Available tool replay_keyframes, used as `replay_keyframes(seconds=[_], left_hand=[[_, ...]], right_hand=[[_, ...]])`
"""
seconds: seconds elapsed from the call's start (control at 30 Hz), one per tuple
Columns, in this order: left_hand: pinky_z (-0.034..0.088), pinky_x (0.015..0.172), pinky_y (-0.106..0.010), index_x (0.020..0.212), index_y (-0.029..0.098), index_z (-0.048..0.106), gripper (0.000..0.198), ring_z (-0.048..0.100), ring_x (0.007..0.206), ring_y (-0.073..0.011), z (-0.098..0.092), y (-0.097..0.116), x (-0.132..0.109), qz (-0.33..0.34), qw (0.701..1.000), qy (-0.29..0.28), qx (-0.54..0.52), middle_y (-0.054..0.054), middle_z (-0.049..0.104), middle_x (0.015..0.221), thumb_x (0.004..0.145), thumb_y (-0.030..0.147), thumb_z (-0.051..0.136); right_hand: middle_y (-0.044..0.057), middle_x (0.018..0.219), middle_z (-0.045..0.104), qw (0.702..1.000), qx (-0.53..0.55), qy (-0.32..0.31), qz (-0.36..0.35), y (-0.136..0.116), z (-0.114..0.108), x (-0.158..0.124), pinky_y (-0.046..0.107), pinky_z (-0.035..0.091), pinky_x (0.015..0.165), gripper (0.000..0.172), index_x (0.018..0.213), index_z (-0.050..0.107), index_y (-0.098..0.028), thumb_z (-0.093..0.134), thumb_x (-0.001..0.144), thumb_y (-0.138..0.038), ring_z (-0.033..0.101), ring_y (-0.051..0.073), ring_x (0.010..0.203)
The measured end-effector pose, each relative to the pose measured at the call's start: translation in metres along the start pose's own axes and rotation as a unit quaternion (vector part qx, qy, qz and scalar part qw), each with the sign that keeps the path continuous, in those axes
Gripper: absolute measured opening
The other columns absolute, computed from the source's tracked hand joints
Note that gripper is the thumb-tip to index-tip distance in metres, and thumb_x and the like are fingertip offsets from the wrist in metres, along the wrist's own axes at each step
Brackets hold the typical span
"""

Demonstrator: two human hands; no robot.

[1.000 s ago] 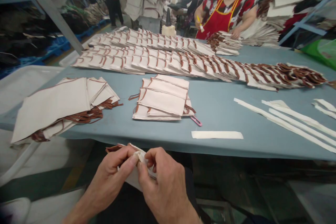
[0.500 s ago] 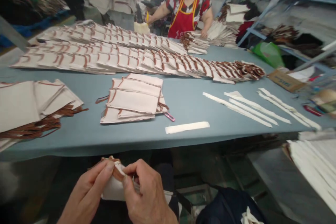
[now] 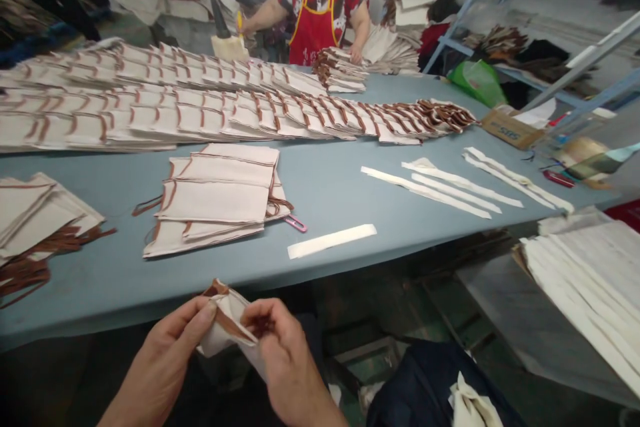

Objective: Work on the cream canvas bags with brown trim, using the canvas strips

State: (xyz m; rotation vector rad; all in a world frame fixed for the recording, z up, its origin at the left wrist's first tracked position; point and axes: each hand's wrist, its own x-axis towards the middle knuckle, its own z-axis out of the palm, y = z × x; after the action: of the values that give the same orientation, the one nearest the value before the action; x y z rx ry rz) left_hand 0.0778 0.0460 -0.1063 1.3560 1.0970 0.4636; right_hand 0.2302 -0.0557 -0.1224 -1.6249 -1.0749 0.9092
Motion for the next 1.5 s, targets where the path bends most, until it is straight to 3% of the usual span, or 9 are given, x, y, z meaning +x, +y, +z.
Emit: replay_keyframes(seconds=[0.07, 0.17, 0.33, 0.63, 0.97, 1.13, 1.23, 1.37, 1.5], left_hand=[[0.046, 0.060, -0.024, 0.080, 0.018, 0.071, 0.045, 0.060, 0.064, -0.0179, 0.003, -0.003, 0.004, 0.052, 0.997, 0.014, 0.057, -0.001, 0.069, 0.069, 0.094, 0.058, 0.057], [0.046, 0.062, -0.023, 0.075, 0.020, 0.069, 0.040, 0.062, 0.063, -0.0169, 0.010, -0.005, 0.008, 0.121, 0.984, 0.022, 0.128, 0.000, 0.070, 0.070, 0.098, 0.048, 0.052], [0.044, 0.058, -0.023, 0.072, 0.021, 0.066, 0.038, 0.061, 0.057, -0.0148, 0.023, -0.006, 0.016, 0.161, 0.970, 0.006, 0.180, 0.002, 0.067, 0.065, 0.100, 0.040, 0.050], [0.041, 0.064, -0.028, 0.072, 0.022, 0.056, 0.027, 0.060, 0.059, -0.0169, 0.043, -0.001, 0.050, 0.154, 0.962, 0.004, 0.227, 0.002, 0.064, 0.063, 0.095, 0.035, 0.049], [0.031, 0.057, -0.027, 0.070, 0.024, 0.048, 0.027, 0.044, 0.051, -0.0148, 0.050, -0.006, 0.069, 0.098, 0.969, -0.020, 0.226, 0.007, 0.045, 0.053, 0.092, 0.039, 0.050], [0.030, 0.058, -0.027, 0.072, 0.023, 0.050, 0.023, 0.044, 0.052, -0.0147, 0.049, -0.007, 0.064, 0.090, 0.974, -0.024, 0.205, 0.008, 0.045, 0.054, 0.091, 0.037, 0.052], [0.032, 0.058, -0.027, 0.086, 0.022, 0.055, 0.014, 0.047, 0.052, -0.0154, 0.052, -0.005, 0.067, 0.083, 0.980, -0.029, 0.179, 0.008, 0.048, 0.054, 0.091, 0.035, 0.052], [0.033, 0.056, -0.026, 0.104, 0.018, 0.062, 0.026, 0.046, 0.050, -0.0160, 0.064, 0.000, 0.084, 0.077, 0.986, -0.058, 0.138, 0.009, 0.046, 0.052, 0.091, 0.038, 0.051], [0.030, 0.053, -0.026, 0.078, 0.019, 0.060, 0.028, 0.045, 0.053, -0.0151, 0.079, 0.007, 0.107, 0.076, 0.987, -0.086, 0.109, 0.005, 0.047, 0.056, 0.090, 0.041, 0.048]], right_hand=[[0.003, 0.089, 0.074, 0.974, -0.205, 0.092, -0.019, 0.012, -0.018, 0.020, 0.024, 0.052, 0.069, 0.027, 0.108, 0.065, -0.019, 0.041, 0.095, -0.017, 0.070, 0.016, 0.075], [0.008, 0.092, 0.074, 0.938, -0.316, 0.143, -0.007, 0.031, -0.039, 0.057, 0.029, 0.048, 0.073, 0.015, 0.101, 0.068, -0.018, 0.059, 0.094, -0.027, 0.070, 0.022, 0.084], [0.010, 0.097, 0.074, 0.899, -0.420, 0.126, -0.003, 0.045, -0.048, 0.097, 0.028, 0.035, 0.062, 0.011, 0.095, 0.071, -0.019, 0.070, 0.093, -0.029, 0.067, 0.023, 0.082], [0.004, 0.086, 0.075, 0.875, -0.474, 0.095, 0.007, 0.048, -0.061, 0.102, 0.028, 0.032, 0.062, 0.022, 0.090, 0.069, -0.021, 0.052, 0.105, -0.023, 0.067, 0.019, 0.075], [0.011, 0.099, 0.073, 0.877, -0.480, 0.022, 0.008, 0.031, -0.053, 0.101, 0.028, 0.041, 0.064, 0.004, 0.099, 0.066, -0.019, 0.063, 0.099, -0.022, 0.069, 0.024, 0.087], [0.011, 0.090, 0.074, 0.895, -0.445, 0.029, 0.029, 0.031, -0.056, 0.109, 0.029, 0.038, 0.062, 0.017, 0.089, 0.067, -0.018, 0.055, 0.100, -0.016, 0.069, 0.023, 0.077], [0.004, 0.078, 0.073, 0.919, -0.389, 0.043, 0.042, 0.035, -0.062, 0.109, 0.028, 0.037, 0.062, 0.019, 0.083, 0.068, -0.021, 0.057, 0.098, -0.023, 0.067, 0.020, 0.072], [-0.001, 0.068, 0.069, 0.950, -0.299, 0.069, 0.063, 0.045, -0.068, 0.108, 0.026, 0.038, 0.060, 0.028, 0.081, 0.068, -0.022, 0.053, 0.099, -0.036, 0.062, 0.017, 0.063], [-0.002, 0.069, 0.066, 0.971, -0.220, 0.072, 0.053, 0.055, -0.071, 0.107, 0.025, 0.042, 0.062, 0.031, 0.080, 0.066, -0.021, 0.050, 0.098, -0.042, 0.060, 0.016, 0.064]])
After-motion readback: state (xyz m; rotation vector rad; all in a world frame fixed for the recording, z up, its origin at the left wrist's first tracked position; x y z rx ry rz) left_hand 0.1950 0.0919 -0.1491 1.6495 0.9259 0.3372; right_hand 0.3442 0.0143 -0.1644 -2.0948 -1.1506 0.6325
